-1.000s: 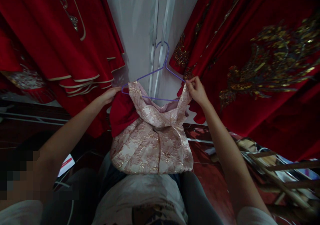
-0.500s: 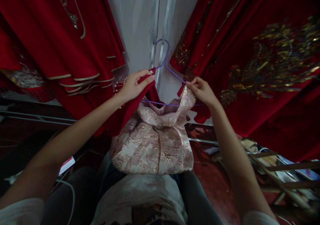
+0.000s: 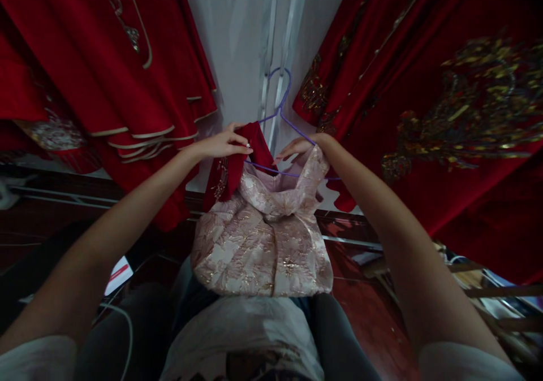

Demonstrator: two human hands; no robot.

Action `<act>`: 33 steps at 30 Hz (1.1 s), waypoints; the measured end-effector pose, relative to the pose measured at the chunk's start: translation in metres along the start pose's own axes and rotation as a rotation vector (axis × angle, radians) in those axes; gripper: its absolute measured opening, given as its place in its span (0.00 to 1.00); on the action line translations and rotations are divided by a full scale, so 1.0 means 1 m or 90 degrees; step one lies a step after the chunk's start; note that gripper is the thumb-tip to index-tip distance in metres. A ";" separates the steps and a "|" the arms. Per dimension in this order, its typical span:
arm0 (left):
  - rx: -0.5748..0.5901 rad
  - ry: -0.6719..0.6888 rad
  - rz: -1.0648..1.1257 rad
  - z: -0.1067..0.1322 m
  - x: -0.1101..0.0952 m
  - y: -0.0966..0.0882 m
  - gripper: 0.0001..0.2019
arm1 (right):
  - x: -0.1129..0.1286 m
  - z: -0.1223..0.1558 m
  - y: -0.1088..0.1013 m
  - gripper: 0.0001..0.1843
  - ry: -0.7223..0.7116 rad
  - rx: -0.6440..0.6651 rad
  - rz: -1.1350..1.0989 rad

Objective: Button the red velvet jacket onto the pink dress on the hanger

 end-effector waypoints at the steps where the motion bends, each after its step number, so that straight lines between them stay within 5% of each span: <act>1: -0.011 -0.006 -0.012 -0.001 0.002 0.003 0.10 | 0.000 -0.004 0.008 0.14 0.008 0.021 0.000; 4: -0.024 -0.014 -0.049 -0.003 0.007 0.007 0.09 | -0.010 -0.005 0.027 0.14 0.103 0.179 -0.012; 6: -0.023 -0.019 -0.076 -0.004 0.010 0.008 0.10 | -0.015 -0.005 0.026 0.13 0.108 0.184 -0.017; 10: -0.029 -0.032 -0.099 -0.008 0.021 0.008 0.10 | -0.021 -0.012 0.007 0.18 0.088 0.066 0.026; 14: -0.061 0.012 -0.052 -0.014 0.032 0.010 0.09 | -0.021 -0.003 -0.028 0.22 0.031 -0.248 0.151; 17: -0.076 0.016 -0.051 -0.015 0.034 0.012 0.09 | -0.030 0.021 -0.051 0.20 0.026 -0.370 0.201; 25: -0.098 0.001 -0.073 -0.016 0.026 0.017 0.08 | -0.045 0.121 -0.095 0.12 0.074 -0.418 0.339; 30: -0.128 -0.038 -0.129 -0.012 0.022 0.022 0.11 | -0.008 0.170 -0.081 0.17 0.085 -0.484 0.515; 33: -0.126 -0.051 -0.159 -0.010 0.018 0.026 0.12 | -0.003 0.184 -0.065 0.14 0.130 -0.415 0.424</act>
Point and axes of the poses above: each hand's wrist, its own z-axis away from the middle knuckle, its own y-axis out of the palm, x = y × z, the point moved 4 cm from there along -z, towards the middle knuckle, and after that the axes turned 11 degrees about x, right-handed, at the moved point
